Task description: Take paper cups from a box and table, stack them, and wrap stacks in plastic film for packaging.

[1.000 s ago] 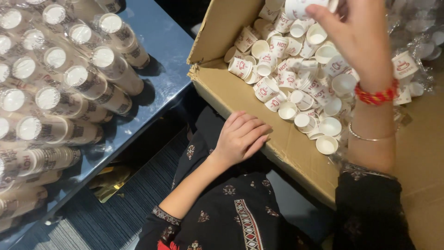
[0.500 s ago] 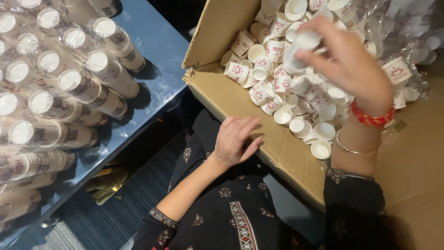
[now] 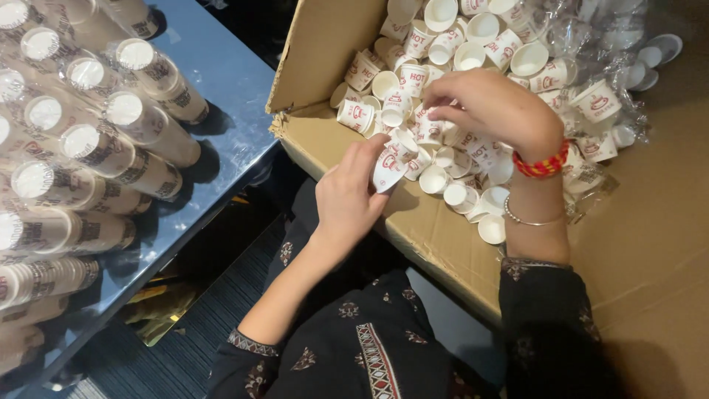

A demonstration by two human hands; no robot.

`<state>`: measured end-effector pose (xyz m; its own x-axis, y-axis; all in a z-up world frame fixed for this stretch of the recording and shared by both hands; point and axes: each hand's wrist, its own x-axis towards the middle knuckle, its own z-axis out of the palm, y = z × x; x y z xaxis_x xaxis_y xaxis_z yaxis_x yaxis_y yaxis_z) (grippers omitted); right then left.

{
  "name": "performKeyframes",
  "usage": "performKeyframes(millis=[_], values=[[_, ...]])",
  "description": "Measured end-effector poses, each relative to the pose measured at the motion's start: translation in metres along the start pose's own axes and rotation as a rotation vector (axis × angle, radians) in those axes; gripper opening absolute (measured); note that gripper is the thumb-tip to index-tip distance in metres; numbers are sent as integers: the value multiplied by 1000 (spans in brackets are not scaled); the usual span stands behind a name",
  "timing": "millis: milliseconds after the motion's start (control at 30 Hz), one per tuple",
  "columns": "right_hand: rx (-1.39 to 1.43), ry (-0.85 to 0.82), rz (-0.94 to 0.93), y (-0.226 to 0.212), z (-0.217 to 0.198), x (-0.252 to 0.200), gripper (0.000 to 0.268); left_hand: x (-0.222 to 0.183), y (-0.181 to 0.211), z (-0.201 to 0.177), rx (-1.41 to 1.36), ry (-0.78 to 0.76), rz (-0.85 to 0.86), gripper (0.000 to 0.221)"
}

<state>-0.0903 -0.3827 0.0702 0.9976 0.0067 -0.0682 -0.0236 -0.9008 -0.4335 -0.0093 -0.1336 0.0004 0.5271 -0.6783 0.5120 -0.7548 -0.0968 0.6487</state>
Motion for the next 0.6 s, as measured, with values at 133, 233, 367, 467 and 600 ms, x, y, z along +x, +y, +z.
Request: performKeyframes(millis=[133, 233, 367, 467, 600], values=[[-164, -68, 200, 54, 15, 6, 34, 3, 4, 1, 17, -18, -53, 56], [-146, -194, 341, 69, 19, 9, 36, 7, 9, -3, -7, -13, -104, 55], [-151, 33, 290, 38, 0, 0, 26, 1, 1, -6, -117, 4, -136, 54], [56, 486, 6, -6, -19, -11, 20, -2, -2, -17, -593, -6, -254, 53], [614, 542, -36, -79, -26, -30, 7, -6, -23, -4, -1175, -39, -454, 52]])
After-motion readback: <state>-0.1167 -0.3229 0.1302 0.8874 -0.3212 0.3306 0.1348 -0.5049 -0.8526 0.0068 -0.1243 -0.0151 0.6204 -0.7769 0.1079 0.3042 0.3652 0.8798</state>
